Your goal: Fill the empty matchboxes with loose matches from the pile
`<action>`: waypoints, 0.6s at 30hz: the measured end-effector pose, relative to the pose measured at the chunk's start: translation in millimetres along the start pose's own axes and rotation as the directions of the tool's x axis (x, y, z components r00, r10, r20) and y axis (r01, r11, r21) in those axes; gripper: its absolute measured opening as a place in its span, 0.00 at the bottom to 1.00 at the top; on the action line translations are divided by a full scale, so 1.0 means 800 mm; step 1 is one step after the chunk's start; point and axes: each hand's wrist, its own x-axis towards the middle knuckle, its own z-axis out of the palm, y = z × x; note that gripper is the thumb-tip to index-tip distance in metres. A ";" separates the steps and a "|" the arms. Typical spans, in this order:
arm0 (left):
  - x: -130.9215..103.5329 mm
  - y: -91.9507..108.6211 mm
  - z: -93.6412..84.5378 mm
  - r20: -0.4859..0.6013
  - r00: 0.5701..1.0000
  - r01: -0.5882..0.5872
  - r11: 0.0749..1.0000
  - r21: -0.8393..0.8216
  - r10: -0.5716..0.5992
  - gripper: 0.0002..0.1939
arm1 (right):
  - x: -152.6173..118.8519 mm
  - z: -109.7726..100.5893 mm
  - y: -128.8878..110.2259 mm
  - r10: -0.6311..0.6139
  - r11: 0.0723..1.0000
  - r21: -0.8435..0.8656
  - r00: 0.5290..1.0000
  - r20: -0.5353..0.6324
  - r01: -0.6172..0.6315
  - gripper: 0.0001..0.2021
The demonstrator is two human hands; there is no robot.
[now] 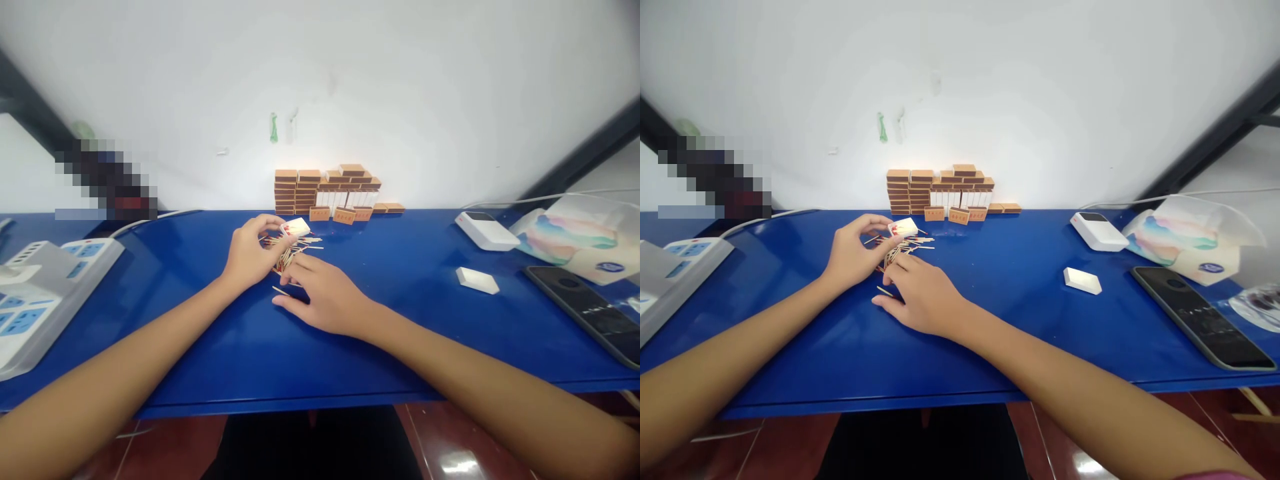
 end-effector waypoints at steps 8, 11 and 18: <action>0.002 -0.006 -0.001 0.003 1.000 -0.002 1.000 0.009 0.002 0.12 | 0.006 -0.019 0.021 -0.022 0.999 0.041 0.998 0.050 0.020 0.07; -0.003 -0.002 -0.001 0.038 0.998 -0.045 0.999 0.020 0.044 0.15 | 0.007 -0.050 0.044 0.065 0.998 0.020 0.990 -0.127 -0.063 0.06; -0.019 0.018 0.002 0.180 0.950 -0.265 0.964 0.029 0.255 0.17 | 0.008 -0.077 0.077 0.163 0.985 0.100 0.948 -0.274 -0.141 0.12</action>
